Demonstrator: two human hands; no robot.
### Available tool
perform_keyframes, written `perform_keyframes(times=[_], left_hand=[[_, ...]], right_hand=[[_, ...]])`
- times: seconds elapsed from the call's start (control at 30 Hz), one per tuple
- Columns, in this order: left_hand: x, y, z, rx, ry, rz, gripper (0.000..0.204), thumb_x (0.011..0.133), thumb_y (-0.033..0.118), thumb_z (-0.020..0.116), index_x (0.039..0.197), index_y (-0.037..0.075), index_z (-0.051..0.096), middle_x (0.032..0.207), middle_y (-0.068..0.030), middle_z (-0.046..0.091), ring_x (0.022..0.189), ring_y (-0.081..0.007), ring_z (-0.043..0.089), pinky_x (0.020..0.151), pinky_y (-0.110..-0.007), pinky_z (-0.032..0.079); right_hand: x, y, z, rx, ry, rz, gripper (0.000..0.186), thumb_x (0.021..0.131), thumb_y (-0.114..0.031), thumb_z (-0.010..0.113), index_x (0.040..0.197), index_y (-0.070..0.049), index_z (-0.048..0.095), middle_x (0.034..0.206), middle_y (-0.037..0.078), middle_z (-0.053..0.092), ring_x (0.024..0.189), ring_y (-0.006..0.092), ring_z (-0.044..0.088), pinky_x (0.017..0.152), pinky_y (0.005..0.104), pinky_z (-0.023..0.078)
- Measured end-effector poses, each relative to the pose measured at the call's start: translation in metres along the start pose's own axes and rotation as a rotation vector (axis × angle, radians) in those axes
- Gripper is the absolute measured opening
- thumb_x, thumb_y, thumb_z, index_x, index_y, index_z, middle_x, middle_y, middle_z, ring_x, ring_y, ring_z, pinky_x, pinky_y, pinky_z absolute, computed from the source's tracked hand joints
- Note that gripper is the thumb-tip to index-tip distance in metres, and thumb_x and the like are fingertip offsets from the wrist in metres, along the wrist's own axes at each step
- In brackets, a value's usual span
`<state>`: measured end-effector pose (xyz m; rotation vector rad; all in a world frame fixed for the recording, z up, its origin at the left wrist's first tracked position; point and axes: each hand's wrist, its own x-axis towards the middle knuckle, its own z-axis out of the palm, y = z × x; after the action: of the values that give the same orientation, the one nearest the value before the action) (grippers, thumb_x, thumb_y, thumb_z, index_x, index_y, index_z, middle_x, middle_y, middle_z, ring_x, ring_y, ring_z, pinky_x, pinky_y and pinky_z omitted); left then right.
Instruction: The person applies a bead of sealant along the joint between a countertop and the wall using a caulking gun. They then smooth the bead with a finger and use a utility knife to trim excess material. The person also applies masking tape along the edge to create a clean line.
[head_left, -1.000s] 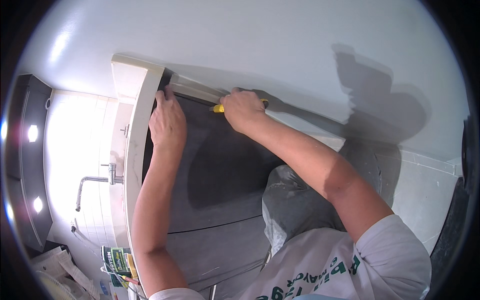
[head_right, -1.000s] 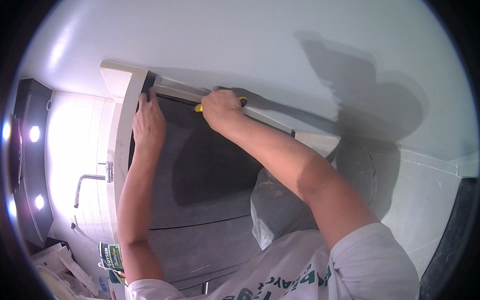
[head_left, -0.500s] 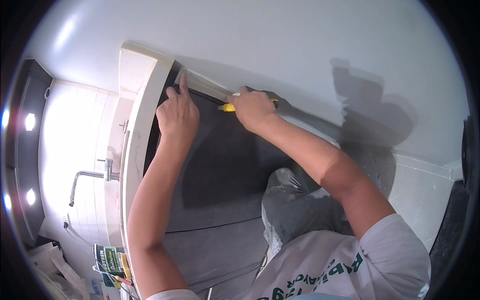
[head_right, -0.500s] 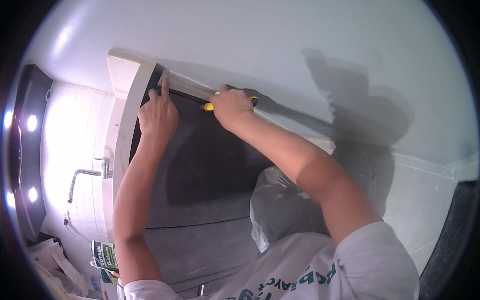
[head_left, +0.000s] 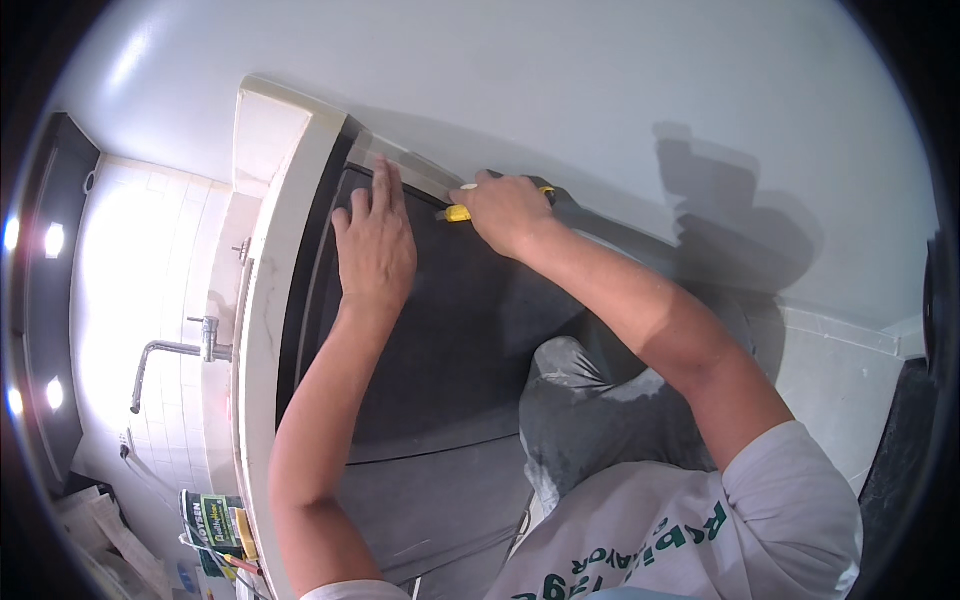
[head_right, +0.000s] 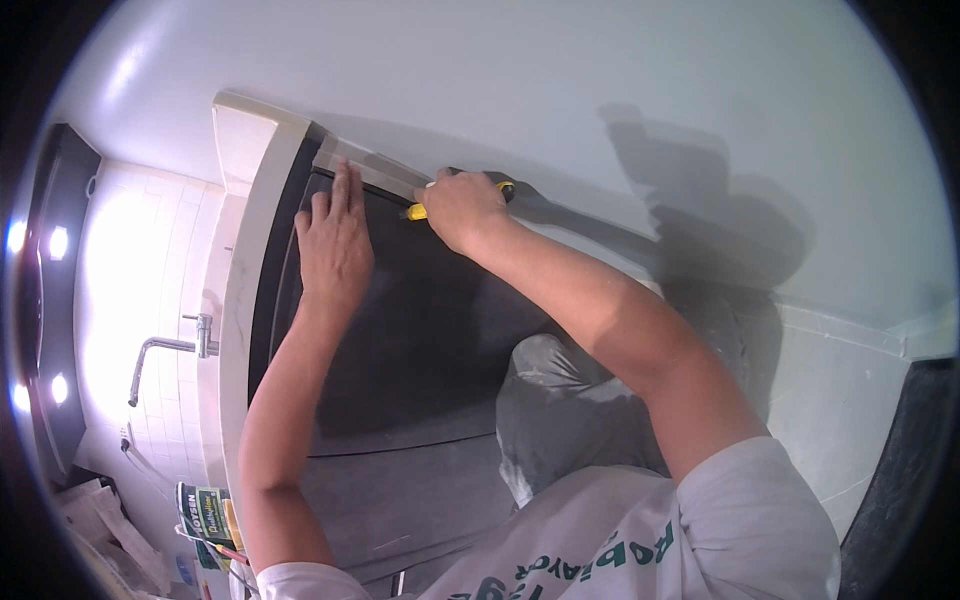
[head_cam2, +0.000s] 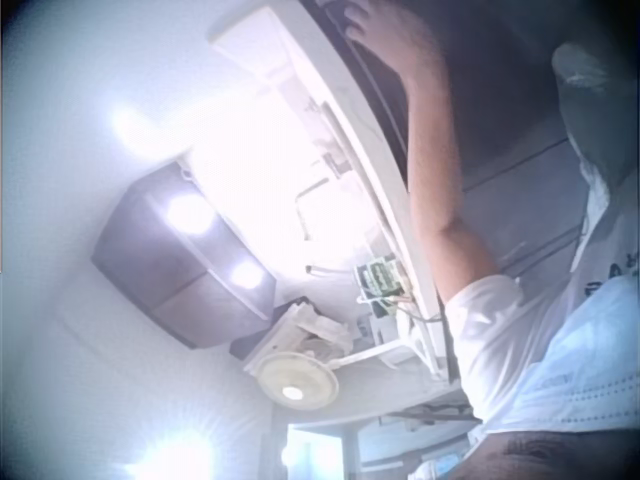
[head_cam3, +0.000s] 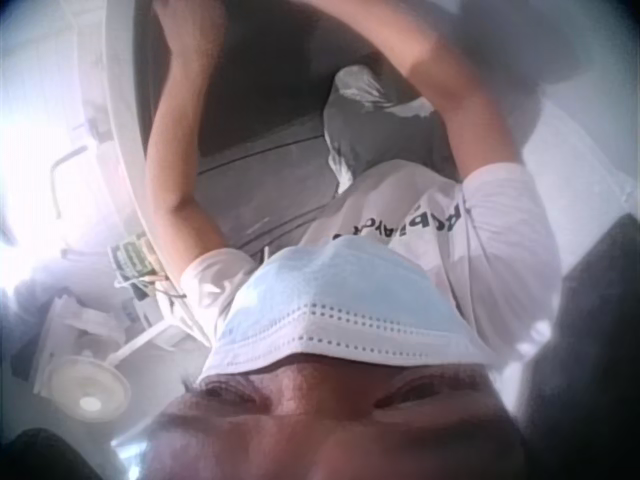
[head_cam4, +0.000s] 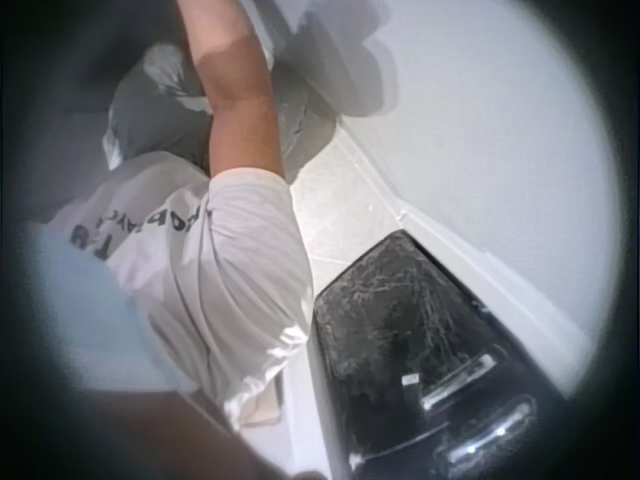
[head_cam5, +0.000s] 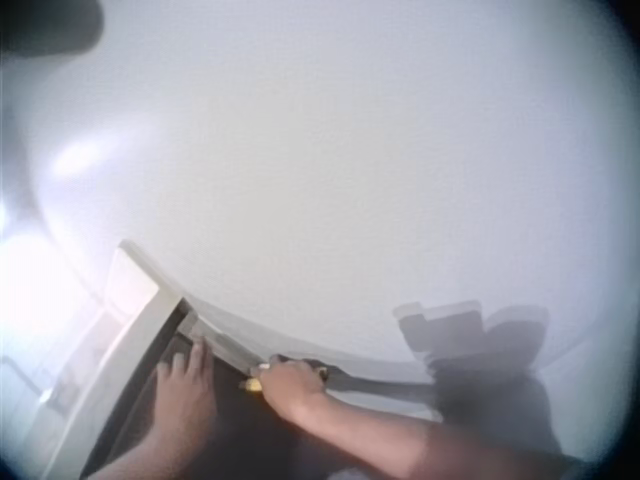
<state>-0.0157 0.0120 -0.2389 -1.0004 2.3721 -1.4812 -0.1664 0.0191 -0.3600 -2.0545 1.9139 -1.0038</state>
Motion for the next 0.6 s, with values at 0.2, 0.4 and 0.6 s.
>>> perform_keyframes(times=[0.2,0.4,0.6], left_hand=[[-0.002,-0.011,0.013,-0.028,0.010,0.116,0.066,0.090,0.004,0.055,0.154,-0.006,0.045,0.157,-0.0096,0.052,0.112,-0.0261,0.056,0.093,-0.041,0.044],[-0.001,-0.011,0.008,0.110,-0.023,0.125,0.061,0.097,0.013,0.055,0.155,-0.005,0.045,0.156,-0.0054,0.054,0.109,-0.0194,0.054,0.091,-0.037,0.042],[0.002,-0.010,0.007,0.069,-0.055,0.122,0.061,0.098,0.013,0.054,0.156,-0.002,0.044,0.159,-0.0063,0.051,0.119,-0.0205,0.054,0.099,-0.041,0.043]], right_hand=[[0.007,-0.005,0.001,-0.047,-0.018,0.008,0.036,0.100,-0.012,0.056,0.131,-0.020,0.072,0.118,0.017,0.070,0.104,0.0346,0.074,0.087,0.0449,0.060],[0.010,-0.006,0.003,-0.104,-0.007,0.024,0.026,0.100,-0.016,0.060,0.119,-0.016,0.077,0.119,0.013,0.071,0.107,0.0303,0.074,0.084,0.0410,0.061],[0.009,-0.009,-0.005,-0.113,-0.050,0.025,0.026,0.099,-0.016,0.060,0.119,-0.016,0.077,0.120,0.012,0.070,0.110,0.0303,0.073,0.089,0.0412,0.060]])
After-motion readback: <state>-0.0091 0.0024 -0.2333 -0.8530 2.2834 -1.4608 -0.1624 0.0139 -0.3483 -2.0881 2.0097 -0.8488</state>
